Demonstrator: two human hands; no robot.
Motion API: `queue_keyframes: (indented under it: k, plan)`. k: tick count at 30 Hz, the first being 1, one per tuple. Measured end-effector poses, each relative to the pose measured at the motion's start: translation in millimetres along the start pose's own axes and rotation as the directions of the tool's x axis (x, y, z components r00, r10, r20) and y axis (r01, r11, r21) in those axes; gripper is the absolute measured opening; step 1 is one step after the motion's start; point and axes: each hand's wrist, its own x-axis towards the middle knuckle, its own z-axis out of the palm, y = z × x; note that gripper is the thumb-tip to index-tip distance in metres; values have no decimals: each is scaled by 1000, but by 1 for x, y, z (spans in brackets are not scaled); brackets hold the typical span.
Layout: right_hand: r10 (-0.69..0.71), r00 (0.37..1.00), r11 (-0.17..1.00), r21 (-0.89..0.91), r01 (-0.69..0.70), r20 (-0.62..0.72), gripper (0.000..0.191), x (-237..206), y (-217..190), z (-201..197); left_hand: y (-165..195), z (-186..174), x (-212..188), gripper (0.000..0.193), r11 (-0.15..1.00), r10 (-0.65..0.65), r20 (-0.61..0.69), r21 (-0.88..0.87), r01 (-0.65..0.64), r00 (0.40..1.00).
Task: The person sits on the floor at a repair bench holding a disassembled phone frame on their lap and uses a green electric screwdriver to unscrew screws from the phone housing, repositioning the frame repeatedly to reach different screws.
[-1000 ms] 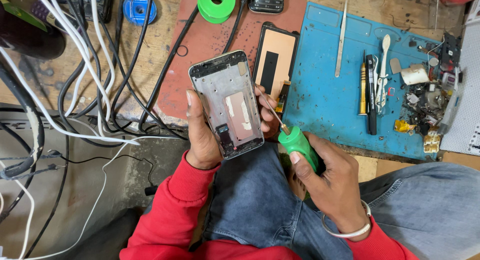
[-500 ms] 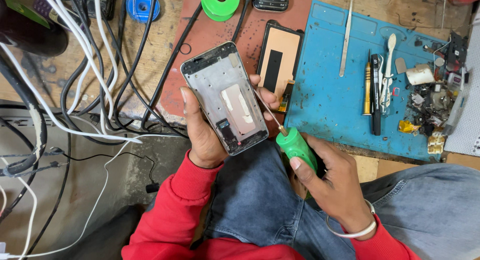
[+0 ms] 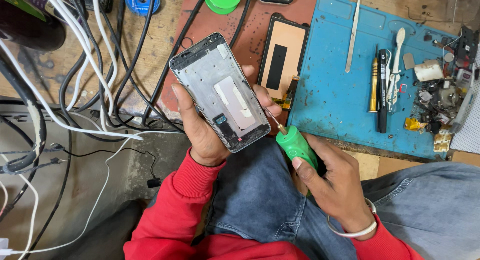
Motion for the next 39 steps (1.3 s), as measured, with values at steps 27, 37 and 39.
queue_keyframes:
  k: [27,37,39]
  plan:
    - [3,999,999,36,-2,-53,45,-3,1,8,-4,2,-1,108,996,37,-28,-75,-39,999]
    - [85,995,993,80,-82,-45,44,-3,1,10,-7,-1,-1,106,997,72,20,-22,-71,997]
    - [207,978,971,121,-205,-7,45,-2,1,10,-7,0,-1,106,997,80,2,-6,-80,997]
